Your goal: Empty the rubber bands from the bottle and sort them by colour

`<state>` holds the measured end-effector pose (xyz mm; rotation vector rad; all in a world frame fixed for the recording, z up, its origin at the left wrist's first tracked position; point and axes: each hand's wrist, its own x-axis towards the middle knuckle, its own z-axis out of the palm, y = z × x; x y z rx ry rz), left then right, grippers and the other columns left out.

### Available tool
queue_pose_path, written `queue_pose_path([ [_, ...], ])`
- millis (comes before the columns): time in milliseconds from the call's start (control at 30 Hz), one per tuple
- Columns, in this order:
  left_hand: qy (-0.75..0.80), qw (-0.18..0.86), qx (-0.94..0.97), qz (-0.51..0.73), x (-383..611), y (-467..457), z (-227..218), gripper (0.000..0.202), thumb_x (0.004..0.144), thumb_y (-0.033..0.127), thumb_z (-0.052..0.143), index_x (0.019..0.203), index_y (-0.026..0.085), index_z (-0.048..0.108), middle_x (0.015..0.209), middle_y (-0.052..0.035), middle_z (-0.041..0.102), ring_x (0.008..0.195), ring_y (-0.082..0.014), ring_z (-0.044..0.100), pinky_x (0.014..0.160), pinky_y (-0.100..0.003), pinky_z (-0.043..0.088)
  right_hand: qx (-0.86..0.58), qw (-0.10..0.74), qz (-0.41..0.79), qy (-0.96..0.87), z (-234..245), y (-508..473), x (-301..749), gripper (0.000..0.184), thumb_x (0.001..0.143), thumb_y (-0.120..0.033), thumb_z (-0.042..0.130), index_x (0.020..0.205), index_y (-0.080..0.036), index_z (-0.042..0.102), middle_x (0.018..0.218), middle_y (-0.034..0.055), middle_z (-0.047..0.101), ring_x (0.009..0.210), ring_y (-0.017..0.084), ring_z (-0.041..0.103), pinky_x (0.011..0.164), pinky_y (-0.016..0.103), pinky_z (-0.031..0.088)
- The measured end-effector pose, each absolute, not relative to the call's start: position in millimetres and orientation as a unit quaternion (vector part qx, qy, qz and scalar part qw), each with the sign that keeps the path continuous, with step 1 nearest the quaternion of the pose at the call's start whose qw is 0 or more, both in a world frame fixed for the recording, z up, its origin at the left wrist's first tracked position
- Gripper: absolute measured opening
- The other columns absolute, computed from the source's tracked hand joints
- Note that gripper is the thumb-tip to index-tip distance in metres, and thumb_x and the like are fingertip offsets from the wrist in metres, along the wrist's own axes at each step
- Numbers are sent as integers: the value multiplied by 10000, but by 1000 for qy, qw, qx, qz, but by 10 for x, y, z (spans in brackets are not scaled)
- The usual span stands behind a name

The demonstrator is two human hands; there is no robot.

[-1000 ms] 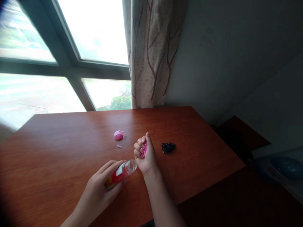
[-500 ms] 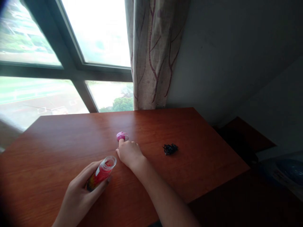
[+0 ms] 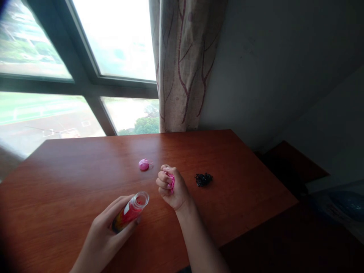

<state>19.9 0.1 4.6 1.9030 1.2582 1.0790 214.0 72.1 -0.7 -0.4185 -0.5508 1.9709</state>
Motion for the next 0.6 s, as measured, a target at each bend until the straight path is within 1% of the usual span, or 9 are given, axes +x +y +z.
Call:
queue_pose_path([
  [67, 467, 315, 723, 400, 255, 7, 76, 226, 836, 216, 614, 1058, 207, 650, 988, -49, 684, 853, -179, 671, 724, -224, 541, -143, 524, 822, -169, -30, 695, 2151, 178, 819, -263, 602, 811, -214, 431, 537, -122, 242, 425, 59, 157, 329, 113, 118],
  [133, 459, 323, 730, 391, 301, 14, 99, 228, 830, 201, 603, 1050, 209, 661, 985, -49, 687, 849, -182, 672, 722, -226, 542, -139, 542, 815, -148, -48, 683, 2141, 169, 807, -243, 613, 822, -206, 449, 541, -122, 244, 423, 54, 170, 327, 109, 124],
  [333, 437, 345, 749, 359, 373, 52, 127, 322, 831, 171, 577, 1143, 207, 647, 1007, -70, 683, 842, -189, 671, 730, -245, 538, -147, 578, 788, -150, -57, 662, 2140, 152, 790, -196, 633, 822, -198, 484, 543, -119, 253, 421, 48, 175, 325, 113, 133],
  [467, 437, 352, 750, 351, 391, 83, 139, 346, 828, 144, 577, 1162, 215, 629, 1020, -59, 667, 857, -177, 655, 749, -246, 521, -140, 593, 777, -156, -67, 654, 2155, 138, 774, -178, 633, 890, -175, 558, 536, -118, 261, 427, 51, 166, 324, 119, 152],
  [533, 442, 353, 749, 346, 396, 93, 135, 341, 830, 143, 577, 1160, 215, 623, 1010, -53, 661, 855, -173, 649, 748, -247, 513, -140, 593, 778, -155, -76, 660, 2155, 118, 777, -193, 641, 872, -165, 577, 537, -115, 261, 428, 49, 166, 324, 120, 154],
  [600, 447, 353, 748, 341, 403, 97, 121, 335, 829, 141, 573, 1154, 212, 619, 999, -50, 656, 847, -171, 644, 743, -248, 508, -145, 592, 779, -146, -83, 669, 2149, 104, 794, -221, 653, 811, -162, 570, 543, -110, 265, 428, 45, 168, 322, 119, 149],
])
